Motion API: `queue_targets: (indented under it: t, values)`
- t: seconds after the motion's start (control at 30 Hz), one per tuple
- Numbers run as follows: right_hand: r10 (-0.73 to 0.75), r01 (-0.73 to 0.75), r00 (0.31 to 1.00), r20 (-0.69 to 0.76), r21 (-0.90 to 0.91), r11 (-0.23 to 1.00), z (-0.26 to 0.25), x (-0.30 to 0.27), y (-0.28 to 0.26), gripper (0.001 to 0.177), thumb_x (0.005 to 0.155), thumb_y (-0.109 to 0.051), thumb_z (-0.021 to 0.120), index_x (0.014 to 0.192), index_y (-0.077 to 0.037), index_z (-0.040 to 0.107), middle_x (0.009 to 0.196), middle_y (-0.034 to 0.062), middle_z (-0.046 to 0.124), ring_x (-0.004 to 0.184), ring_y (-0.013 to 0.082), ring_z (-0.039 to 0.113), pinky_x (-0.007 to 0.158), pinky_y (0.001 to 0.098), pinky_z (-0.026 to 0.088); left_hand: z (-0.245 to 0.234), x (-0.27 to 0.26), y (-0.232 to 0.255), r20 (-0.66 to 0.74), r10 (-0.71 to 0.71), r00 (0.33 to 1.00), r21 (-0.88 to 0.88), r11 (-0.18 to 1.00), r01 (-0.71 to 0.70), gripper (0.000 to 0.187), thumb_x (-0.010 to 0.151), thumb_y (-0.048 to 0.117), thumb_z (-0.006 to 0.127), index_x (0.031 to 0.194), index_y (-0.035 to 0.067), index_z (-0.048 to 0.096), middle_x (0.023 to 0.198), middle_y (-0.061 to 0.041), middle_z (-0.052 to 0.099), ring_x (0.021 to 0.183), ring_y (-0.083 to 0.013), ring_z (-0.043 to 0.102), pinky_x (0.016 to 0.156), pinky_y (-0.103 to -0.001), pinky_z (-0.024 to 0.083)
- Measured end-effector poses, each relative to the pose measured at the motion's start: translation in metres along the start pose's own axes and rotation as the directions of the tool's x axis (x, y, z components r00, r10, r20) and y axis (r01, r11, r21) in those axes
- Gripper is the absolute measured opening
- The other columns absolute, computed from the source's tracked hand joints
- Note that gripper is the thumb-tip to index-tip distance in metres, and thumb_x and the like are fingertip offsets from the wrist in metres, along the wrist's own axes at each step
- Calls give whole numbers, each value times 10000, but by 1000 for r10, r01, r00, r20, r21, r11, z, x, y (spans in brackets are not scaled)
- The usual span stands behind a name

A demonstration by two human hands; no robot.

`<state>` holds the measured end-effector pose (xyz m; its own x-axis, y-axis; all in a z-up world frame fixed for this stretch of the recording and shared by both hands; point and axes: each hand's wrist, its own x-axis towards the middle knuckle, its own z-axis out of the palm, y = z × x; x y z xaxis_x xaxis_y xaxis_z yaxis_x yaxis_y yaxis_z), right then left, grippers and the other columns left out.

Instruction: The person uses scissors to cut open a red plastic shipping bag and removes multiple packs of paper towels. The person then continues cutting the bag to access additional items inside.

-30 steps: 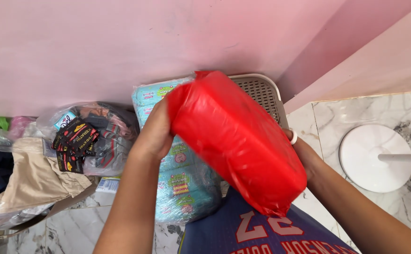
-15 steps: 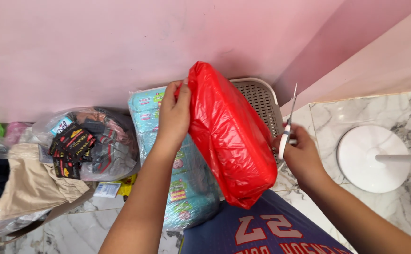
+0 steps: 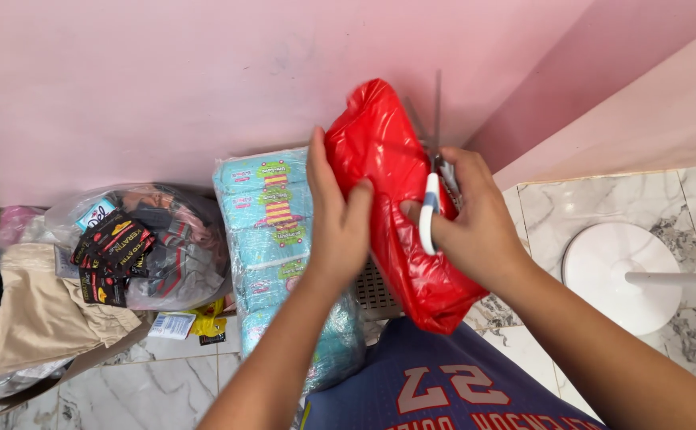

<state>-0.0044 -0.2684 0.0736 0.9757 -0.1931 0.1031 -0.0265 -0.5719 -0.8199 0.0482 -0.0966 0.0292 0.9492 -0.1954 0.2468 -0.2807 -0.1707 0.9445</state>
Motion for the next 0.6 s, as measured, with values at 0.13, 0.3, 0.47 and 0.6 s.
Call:
queue_targets:
  t: [0.13,0.3,0.47,0.6]
  values:
    - [42,-46,999,19,222,974,3,4,6,655,837,-148,819,1372,36,489,1257,143,558,1145,189,601,957,324,518,2,-31,23,-7,89,996,200,976,-86,761,976,188,686,1564,-56,269,1632,-287,270,1540,-425,279,1260,-486,257]
    - [150,-166,986,71,380,910,5,1,8,637,836,-149,784,1370,0,472,1259,105,572,1128,162,626,914,318,566,-7,-29,31,-75,85,994,308,950,-58,502,901,180,757,1322,-8,559,1290,-189,577,1221,-336,576,1039,-415,486]
    - [98,-109,994,51,296,949,2,3,12,601,857,-121,788,1368,-8,493,1264,116,569,1136,171,629,928,321,553,-10,-22,28,-16,97,995,375,923,-84,167,890,101,730,1021,21,664,973,-117,630,954,-295,614,844,-397,505]
    - [143,-166,986,84,460,872,-1,5,16,565,880,-125,754,1367,-22,487,1216,85,662,1111,147,656,933,303,563,-2,-19,27,-31,193,981,388,906,-166,97,912,25,675,1007,12,657,995,-117,633,968,-313,608,858,-398,501]
